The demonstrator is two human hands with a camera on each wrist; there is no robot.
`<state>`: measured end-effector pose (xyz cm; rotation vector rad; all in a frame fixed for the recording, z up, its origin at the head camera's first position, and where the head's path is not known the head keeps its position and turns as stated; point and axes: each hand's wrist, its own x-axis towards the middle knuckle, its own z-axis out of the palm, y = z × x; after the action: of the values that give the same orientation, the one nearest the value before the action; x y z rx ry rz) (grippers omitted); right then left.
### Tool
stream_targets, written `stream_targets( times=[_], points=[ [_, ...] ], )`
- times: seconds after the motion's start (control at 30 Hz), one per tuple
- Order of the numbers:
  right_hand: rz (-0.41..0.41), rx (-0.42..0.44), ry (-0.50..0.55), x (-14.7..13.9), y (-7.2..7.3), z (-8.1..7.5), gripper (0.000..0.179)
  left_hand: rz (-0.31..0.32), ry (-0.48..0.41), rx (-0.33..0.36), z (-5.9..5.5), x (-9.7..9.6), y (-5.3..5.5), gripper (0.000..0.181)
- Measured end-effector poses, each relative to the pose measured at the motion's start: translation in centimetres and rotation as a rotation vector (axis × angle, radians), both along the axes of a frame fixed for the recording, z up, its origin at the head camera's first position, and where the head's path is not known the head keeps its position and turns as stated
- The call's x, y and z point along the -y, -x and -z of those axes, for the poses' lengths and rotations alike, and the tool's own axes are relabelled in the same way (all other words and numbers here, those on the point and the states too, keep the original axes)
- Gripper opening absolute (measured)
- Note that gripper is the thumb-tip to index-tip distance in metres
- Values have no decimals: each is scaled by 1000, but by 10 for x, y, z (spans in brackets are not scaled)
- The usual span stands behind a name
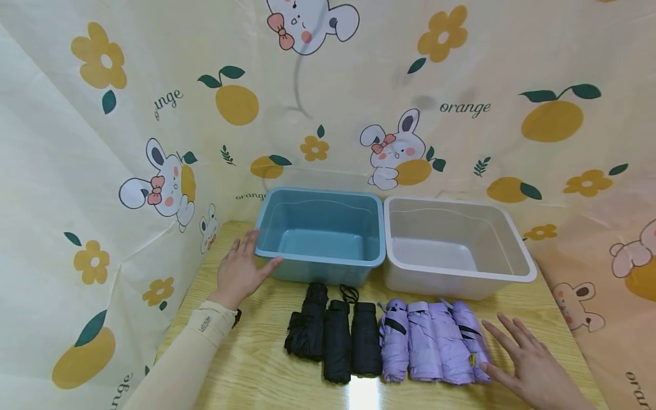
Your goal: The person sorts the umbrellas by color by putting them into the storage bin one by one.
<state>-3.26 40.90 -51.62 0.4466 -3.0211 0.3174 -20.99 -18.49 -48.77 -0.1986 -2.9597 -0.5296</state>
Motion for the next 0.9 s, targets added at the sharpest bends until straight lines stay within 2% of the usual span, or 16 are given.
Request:
stream_targets(
  times=[0.13,0.27,0.47,0.63,0.8,0.9],
  points=[
    [-9,-24,22,-1,-3,-1,82,16,-35,-10,2,-4,3,106],
    [-35,-26,48,4,4,-1,82,10,-45,-23,0,-2,2,105],
    [-62,10,36,5,8,-3,83,17,-56,30,-5,-2,2,108],
    [-94,116,91,7,9,-3,86,25,-52,46,-8,-2,4,110],
    [-180,239,192,5,14,-1,102,20,-65,70,-10,-2,4,110],
    [-219,272,215,3,16,3,104,18,-78,81,-11,-1,3,110]
  ],
)
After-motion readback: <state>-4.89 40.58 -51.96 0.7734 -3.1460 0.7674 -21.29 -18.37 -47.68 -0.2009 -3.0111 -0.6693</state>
